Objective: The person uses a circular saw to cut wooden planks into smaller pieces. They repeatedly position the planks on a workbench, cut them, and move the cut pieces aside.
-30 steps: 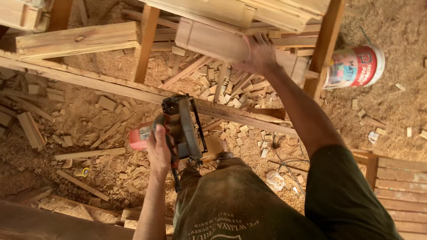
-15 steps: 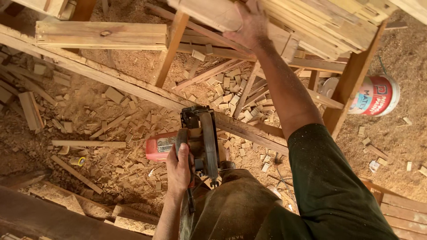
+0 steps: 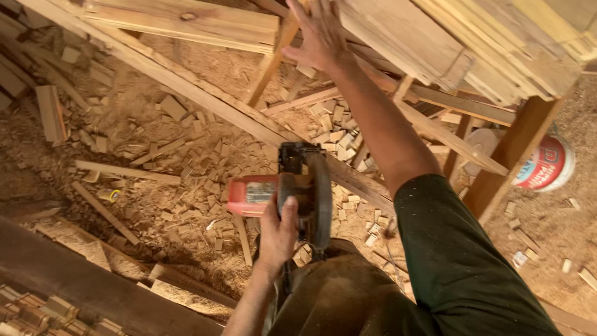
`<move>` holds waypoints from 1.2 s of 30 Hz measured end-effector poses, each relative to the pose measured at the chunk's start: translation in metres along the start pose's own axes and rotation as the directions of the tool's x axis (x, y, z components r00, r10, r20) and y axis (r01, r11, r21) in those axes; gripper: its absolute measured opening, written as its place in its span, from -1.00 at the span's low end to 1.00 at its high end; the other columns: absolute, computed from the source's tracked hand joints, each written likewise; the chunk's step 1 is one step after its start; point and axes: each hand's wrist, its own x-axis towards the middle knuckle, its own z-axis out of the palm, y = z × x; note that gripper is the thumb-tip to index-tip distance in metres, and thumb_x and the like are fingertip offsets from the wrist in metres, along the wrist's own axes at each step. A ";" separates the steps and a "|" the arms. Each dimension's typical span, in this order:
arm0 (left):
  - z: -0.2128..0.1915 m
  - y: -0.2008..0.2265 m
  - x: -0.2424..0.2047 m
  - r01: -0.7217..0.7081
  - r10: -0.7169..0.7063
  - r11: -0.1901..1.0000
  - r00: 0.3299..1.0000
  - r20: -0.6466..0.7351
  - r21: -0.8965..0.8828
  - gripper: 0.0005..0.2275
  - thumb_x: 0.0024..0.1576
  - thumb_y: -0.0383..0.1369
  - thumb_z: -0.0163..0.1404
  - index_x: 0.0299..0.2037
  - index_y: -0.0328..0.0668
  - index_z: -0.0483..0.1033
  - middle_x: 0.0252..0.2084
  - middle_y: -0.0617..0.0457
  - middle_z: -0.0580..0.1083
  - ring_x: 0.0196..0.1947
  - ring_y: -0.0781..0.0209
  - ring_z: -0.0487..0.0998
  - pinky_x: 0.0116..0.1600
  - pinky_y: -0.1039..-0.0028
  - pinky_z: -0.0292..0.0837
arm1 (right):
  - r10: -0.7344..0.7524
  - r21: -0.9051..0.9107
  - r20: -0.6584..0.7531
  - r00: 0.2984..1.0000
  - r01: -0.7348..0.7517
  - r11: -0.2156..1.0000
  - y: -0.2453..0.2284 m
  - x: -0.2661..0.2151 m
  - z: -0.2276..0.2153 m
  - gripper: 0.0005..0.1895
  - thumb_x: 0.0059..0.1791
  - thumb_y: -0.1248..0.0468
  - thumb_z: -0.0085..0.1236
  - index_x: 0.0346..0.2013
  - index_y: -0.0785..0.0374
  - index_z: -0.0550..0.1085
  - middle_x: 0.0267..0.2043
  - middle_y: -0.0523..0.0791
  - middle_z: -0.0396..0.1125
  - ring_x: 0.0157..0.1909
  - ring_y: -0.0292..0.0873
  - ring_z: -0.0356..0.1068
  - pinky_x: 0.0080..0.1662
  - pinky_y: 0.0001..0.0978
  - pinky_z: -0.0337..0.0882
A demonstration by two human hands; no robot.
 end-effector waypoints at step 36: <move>-0.020 -0.010 0.009 -0.155 0.155 0.976 0.988 0.008 0.154 -0.32 0.25 0.22 -0.17 0.31 -0.21 0.40 0.14 -0.08 0.51 0.12 0.15 0.53 0.18 0.31 0.49 | 0.528 -0.085 0.405 0.746 -0.545 0.834 0.061 -0.615 -0.128 0.01 -0.43 -0.25 0.54 0.13 0.17 0.38 -0.11 -0.06 0.41 -0.11 -0.08 0.42 -0.06 -0.12 0.47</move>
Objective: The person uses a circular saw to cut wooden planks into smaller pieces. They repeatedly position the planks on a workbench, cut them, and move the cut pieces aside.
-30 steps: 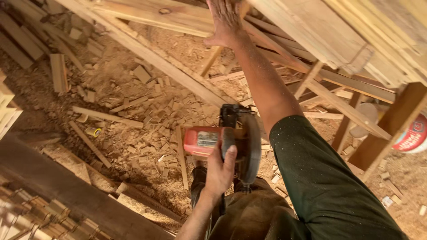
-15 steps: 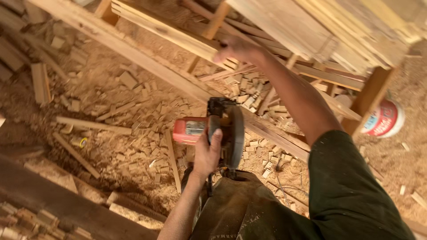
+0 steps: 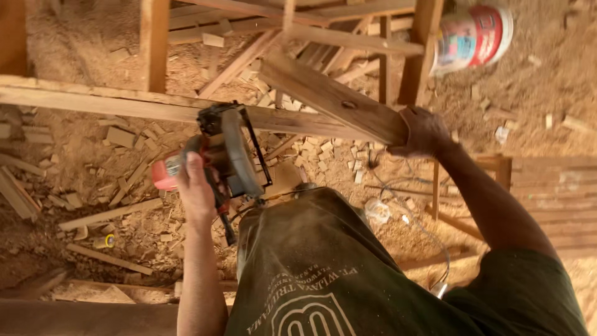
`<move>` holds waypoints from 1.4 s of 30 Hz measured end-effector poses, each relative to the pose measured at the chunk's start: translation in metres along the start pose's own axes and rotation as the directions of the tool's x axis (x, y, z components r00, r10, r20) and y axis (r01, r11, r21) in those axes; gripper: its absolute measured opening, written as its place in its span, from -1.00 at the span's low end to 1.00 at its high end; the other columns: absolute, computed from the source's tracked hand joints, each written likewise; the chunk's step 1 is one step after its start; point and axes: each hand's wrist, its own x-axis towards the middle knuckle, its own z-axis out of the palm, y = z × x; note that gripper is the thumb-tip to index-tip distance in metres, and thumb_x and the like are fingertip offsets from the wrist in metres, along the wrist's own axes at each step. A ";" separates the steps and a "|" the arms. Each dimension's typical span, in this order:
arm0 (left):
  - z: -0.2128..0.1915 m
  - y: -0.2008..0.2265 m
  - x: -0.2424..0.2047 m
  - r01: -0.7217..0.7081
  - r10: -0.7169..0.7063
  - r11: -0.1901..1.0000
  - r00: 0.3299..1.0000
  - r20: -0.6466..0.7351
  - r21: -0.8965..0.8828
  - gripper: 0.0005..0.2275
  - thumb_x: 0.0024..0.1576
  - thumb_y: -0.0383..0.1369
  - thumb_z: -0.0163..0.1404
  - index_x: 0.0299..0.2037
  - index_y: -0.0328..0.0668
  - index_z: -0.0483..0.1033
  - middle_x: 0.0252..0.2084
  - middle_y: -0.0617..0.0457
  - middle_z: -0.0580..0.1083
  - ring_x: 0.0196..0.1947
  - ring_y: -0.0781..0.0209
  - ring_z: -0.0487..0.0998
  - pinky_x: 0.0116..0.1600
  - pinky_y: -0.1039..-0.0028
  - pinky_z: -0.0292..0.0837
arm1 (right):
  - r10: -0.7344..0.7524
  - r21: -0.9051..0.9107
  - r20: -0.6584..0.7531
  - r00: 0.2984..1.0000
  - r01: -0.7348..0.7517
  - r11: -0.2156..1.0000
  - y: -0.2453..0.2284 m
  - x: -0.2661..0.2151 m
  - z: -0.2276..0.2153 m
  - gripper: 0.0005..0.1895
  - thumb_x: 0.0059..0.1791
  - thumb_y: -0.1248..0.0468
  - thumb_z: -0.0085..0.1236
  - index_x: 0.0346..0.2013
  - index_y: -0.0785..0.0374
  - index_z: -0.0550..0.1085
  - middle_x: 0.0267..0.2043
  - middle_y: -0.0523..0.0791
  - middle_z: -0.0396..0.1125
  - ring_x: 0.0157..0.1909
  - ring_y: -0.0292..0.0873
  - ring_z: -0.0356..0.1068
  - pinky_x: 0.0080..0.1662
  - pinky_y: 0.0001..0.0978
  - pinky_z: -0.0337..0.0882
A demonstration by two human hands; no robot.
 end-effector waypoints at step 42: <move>0.114 0.028 -0.044 -0.069 0.058 0.997 0.955 0.291 0.027 -0.30 0.37 0.06 -0.32 0.45 -0.54 0.07 0.53 -0.37 0.11 0.59 -0.12 0.04 0.59 0.17 -0.08 | -0.255 -0.055 -0.501 0.827 0.263 0.963 -0.085 0.117 0.083 0.04 -0.21 -0.49 0.27 0.37 -0.08 0.17 -0.11 -0.01 0.17 0.01 0.02 0.19 0.16 0.04 0.12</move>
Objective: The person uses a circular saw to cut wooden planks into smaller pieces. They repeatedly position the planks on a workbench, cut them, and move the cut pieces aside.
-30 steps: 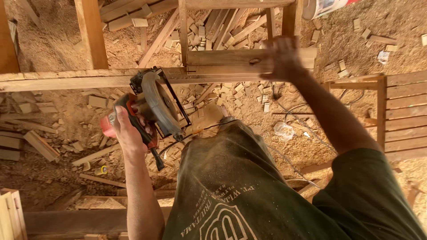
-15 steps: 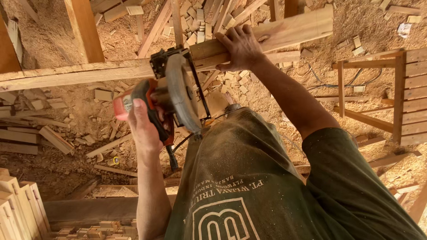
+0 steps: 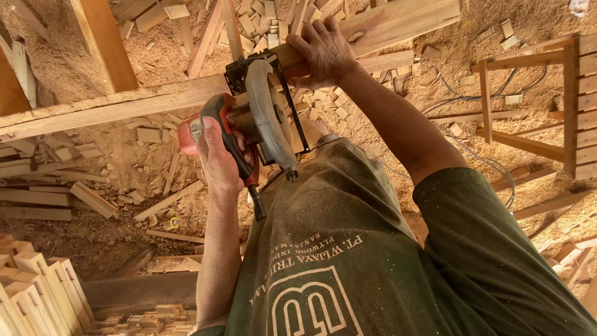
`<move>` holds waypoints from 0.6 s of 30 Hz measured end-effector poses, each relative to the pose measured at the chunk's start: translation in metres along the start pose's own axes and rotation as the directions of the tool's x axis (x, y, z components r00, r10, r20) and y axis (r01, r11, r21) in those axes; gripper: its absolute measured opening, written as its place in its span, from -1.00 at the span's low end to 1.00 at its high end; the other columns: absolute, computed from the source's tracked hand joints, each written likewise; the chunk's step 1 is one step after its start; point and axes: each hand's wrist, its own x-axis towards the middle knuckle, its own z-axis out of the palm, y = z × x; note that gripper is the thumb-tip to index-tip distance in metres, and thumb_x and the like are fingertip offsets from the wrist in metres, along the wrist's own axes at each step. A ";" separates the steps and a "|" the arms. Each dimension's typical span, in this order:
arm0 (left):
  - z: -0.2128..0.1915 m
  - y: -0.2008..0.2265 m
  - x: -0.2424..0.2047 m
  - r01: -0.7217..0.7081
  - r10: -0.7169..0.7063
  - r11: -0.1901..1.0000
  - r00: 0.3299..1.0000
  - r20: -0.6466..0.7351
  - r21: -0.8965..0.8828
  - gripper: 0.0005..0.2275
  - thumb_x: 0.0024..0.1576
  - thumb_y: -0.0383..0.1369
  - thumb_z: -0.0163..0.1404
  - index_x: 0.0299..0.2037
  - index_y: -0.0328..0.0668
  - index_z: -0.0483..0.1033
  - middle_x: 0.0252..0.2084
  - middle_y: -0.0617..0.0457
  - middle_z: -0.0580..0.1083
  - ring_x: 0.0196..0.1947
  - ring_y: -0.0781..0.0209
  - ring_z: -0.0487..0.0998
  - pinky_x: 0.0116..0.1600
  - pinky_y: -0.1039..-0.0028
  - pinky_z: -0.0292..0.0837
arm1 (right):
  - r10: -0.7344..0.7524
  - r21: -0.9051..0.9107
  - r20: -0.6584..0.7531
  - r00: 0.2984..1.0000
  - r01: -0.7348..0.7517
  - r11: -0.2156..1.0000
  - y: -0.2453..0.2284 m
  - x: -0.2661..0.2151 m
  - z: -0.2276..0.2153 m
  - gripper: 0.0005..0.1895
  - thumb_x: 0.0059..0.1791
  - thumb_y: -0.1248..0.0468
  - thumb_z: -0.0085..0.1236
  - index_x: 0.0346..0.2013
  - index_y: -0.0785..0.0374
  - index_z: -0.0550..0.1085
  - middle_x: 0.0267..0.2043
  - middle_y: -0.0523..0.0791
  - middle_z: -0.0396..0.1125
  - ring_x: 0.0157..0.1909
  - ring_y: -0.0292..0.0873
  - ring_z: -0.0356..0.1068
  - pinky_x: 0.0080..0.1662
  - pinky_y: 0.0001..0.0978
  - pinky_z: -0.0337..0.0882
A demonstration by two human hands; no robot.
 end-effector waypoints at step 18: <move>0.003 0.007 0.014 0.078 -0.077 0.996 0.997 -0.010 0.033 -0.21 0.35 0.13 -0.33 0.50 -0.54 -0.12 0.58 -0.37 -0.08 0.61 -0.08 -0.09 0.60 0.18 -0.13 | -0.040 -0.063 -0.039 0.998 0.037 0.997 0.004 -0.004 0.002 0.02 -0.15 -0.44 0.27 0.39 0.03 0.21 -0.08 -0.01 0.19 0.02 0.02 0.21 0.19 0.09 0.10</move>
